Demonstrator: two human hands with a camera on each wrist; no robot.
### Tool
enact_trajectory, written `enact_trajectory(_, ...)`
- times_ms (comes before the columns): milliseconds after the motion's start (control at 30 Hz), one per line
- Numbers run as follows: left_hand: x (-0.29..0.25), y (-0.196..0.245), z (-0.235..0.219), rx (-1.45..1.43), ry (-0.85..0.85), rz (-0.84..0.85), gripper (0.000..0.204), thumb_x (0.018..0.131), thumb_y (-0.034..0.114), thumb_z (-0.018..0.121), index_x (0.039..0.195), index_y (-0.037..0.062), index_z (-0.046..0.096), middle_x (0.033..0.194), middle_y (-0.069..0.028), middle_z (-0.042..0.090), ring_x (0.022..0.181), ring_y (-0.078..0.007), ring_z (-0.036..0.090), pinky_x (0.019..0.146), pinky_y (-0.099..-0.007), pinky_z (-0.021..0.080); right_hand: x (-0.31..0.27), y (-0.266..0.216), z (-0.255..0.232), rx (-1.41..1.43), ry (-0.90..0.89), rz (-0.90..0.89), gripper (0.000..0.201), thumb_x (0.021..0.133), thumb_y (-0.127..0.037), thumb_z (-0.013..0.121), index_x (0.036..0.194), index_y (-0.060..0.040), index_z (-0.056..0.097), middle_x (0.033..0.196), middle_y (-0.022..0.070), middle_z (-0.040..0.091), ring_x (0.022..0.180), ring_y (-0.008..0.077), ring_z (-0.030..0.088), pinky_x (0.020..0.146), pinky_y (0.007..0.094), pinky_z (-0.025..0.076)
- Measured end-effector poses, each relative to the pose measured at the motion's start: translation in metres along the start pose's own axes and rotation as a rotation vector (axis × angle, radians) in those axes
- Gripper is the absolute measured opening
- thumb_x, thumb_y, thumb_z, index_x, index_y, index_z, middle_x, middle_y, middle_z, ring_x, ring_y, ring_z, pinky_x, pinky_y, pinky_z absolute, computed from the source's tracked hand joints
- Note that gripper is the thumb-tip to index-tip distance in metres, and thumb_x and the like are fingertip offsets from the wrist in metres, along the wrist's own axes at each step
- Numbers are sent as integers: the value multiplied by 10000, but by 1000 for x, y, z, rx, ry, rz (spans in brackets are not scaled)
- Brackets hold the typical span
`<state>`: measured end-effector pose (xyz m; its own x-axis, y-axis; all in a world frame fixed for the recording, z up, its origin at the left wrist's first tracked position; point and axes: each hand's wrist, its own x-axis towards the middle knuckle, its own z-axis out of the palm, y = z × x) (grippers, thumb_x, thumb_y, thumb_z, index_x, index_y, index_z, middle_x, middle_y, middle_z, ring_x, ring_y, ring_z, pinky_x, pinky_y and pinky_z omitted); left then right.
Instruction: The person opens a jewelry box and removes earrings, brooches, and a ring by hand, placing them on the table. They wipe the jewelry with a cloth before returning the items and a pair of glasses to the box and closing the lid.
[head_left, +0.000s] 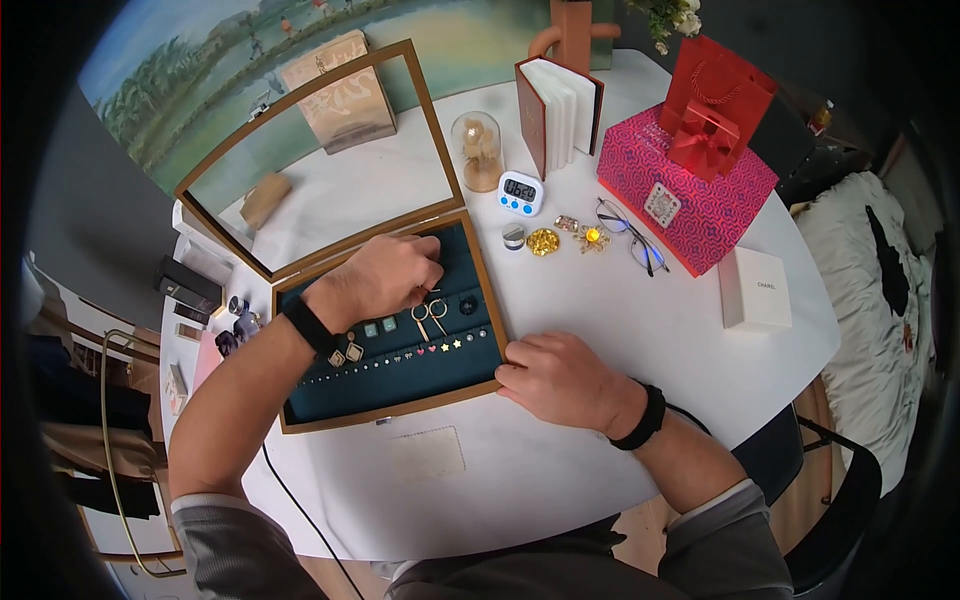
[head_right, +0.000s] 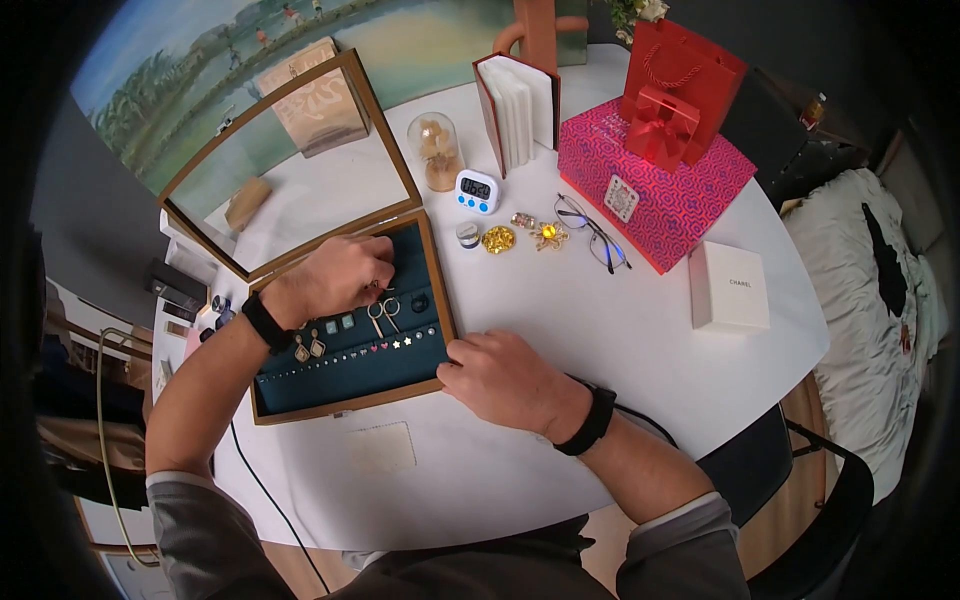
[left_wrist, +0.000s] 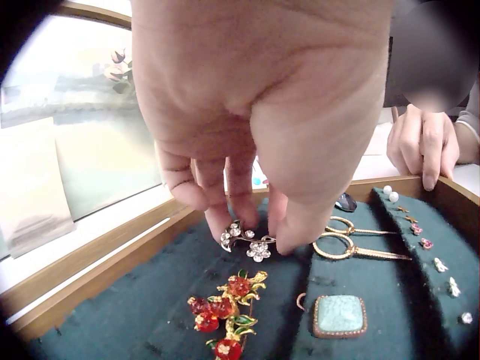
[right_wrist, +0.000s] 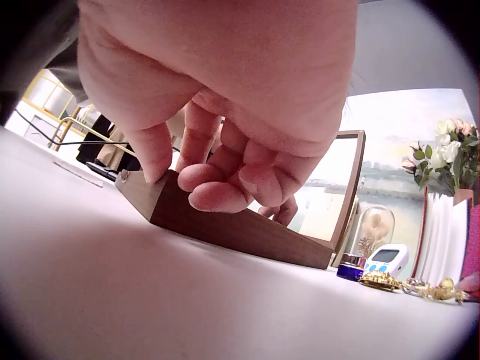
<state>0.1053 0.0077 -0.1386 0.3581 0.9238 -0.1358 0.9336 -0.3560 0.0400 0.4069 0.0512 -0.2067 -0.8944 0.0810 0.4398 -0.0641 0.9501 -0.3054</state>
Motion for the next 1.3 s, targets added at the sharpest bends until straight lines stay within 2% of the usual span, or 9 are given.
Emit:
enact_trajectory(167,-6,-19,0,22,26,26,151,744,68,835,785,72,690,950,-93,661,936,-332,696,822,-460,588,1,0,-2,5,-9,1,158,862,-163,802,796,-97,674,830,60,635,834,245,704,774,390,578)
enact_trajectory(233,-14,-35,-6,182,78,2,129,737,64,811,793,70,695,930,-104,661,943,-346,687,831,-468,582,1,0,-3,15,-16,4,144,862,-155,800,808,-96,680,829,61,640,837,245,706,779,391,579)
enact_trajectory(367,-31,-44,-36,119,150,-47,139,727,57,795,816,70,689,887,-126,679,942,-352,674,835,-463,572,1,0,-2,1,-6,-1,137,864,-153,795,813,-95,682,825,61,639,835,247,706,775,391,580)
enact_trajectory(633,-1,-2,-49,-13,329,-1,105,854,67,789,923,27,722,936,-137,722,940,-370,700,837,-473,581,-1,0,0,5,23,-6,205,813,-163,837,787,-87,648,824,58,593,804,245,673,751,392,565)
enact_trajectory(733,23,14,-45,-51,302,41,109,882,77,790,939,14,722,939,-144,720,923,-385,701,827,-478,578,-2,1,1,-5,4,-22,109,876,-144,744,817,-91,668,825,61,632,825,253,698,758,402,561)
enact_trajectory(833,47,25,-41,-117,307,72,114,888,78,793,957,11,732,954,-150,729,935,-386,703,827,-480,578,-3,0,1,-18,-14,-19,80,876,-131,723,835,-88,670,831,64,633,824,255,696,763,408,555)
enact_trajectory(967,74,38,-36,-171,313,149,115,887,71,799,966,8,745,967,-158,741,939,-383,711,832,-477,579,-5,1,3,-45,-9,-23,65,881,-126,705,845,-84,671,828,67,644,831,251,701,762,408,553)
enact_trajectory(1033,86,47,-33,-227,287,160,115,879,61,803,967,6,753,971,-163,750,938,-381,719,840,-470,582,-6,1,5,-87,43,-45,99,840,-138,730,797,-94,652,790,41,607,780,219,678,745,377,556)
enact_trajectory(1300,129,75,-12,-240,238,281,100,860,69,808,940,47,751,920,-142,723,923,-360,719,837,-465,582,-8,0,6,-96,41,-38,69,847,-133,715,826,-88,667,771,39,631,793,220,690,748,378,557)
